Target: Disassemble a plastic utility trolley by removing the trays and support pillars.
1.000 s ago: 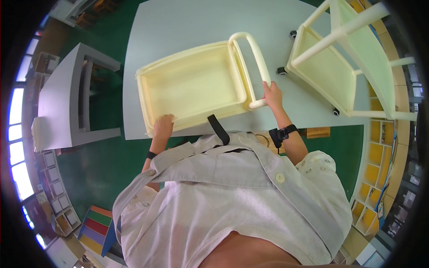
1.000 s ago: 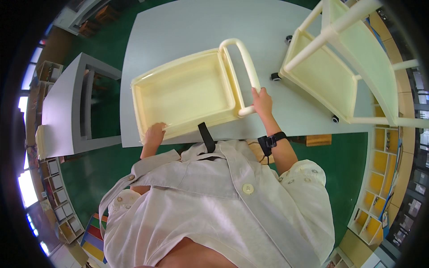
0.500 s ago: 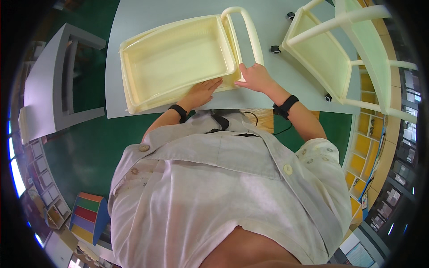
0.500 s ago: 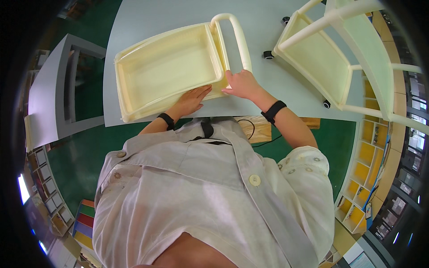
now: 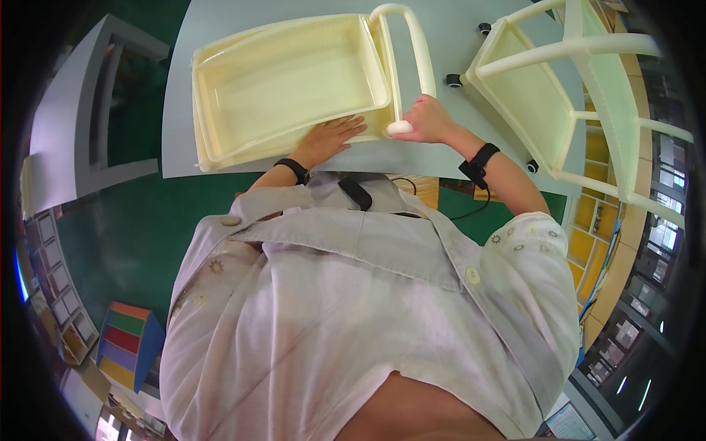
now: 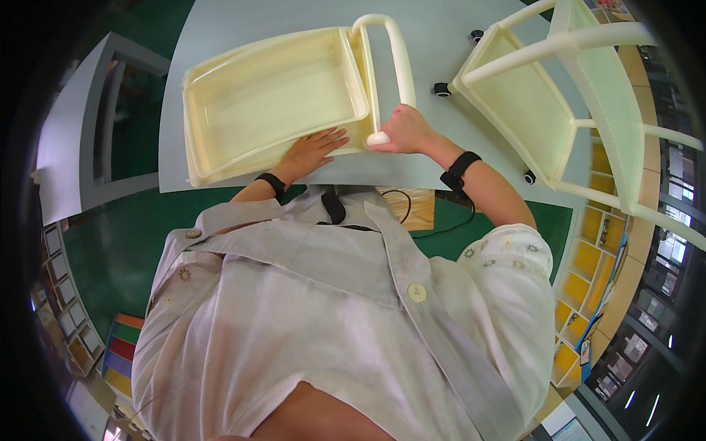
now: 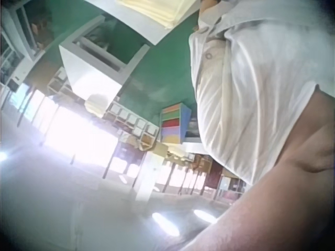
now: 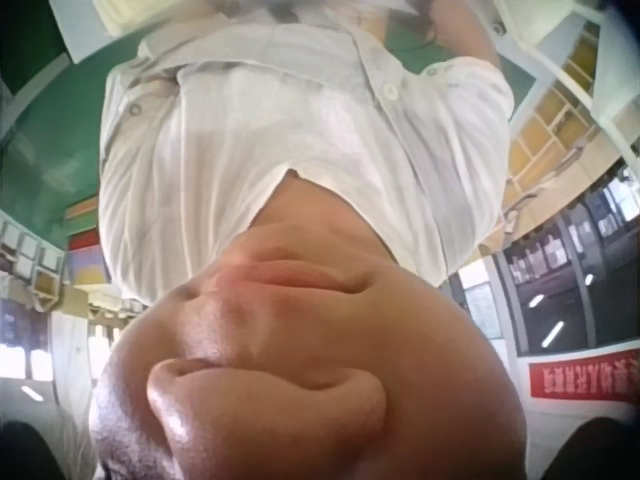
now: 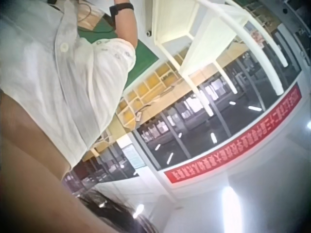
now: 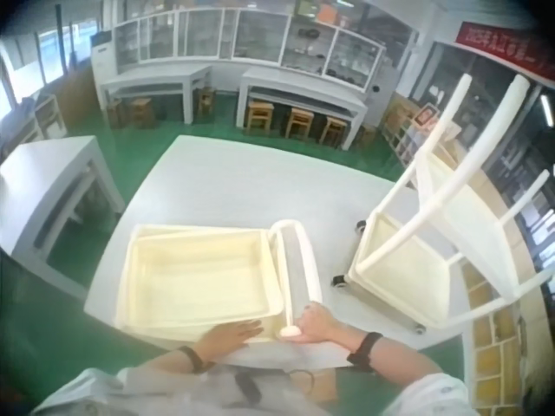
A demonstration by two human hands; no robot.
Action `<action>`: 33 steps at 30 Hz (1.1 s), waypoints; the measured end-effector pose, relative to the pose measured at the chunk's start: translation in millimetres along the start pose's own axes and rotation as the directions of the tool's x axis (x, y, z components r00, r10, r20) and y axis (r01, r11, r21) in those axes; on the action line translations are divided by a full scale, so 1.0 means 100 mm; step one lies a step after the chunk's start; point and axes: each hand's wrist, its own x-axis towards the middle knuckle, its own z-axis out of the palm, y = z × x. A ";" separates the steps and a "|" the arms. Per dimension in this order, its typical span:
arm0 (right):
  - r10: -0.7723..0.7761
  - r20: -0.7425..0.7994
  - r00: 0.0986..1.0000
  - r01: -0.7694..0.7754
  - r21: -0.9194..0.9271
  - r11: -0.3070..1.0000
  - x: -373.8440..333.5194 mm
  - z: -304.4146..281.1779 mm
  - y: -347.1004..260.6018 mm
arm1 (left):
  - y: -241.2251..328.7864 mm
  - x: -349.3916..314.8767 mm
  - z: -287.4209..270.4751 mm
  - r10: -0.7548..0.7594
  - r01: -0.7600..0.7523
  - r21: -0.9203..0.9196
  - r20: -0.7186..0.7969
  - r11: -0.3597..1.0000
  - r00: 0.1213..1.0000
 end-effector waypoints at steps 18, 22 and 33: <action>0.275 -0.087 0.958 -0.261 0.139 0.955 0.64 -0.83 0.35 | 0.05 0.02 -0.12 0.021 -0.021 -0.027 -0.017 0.999 1.000; -0.037 -0.509 0.860 -0.044 -0.148 0.988 1.62 -0.88 0.95 | 0.05 0.02 -0.15 -0.007 0.009 -0.081 0.020 0.997 1.000; 0.169 0.233 0.958 -0.056 -0.424 0.904 2.29 -0.35 1.37 | -0.02 -0.03 -0.06 -0.055 0.053 -0.123 -0.013 0.991 0.998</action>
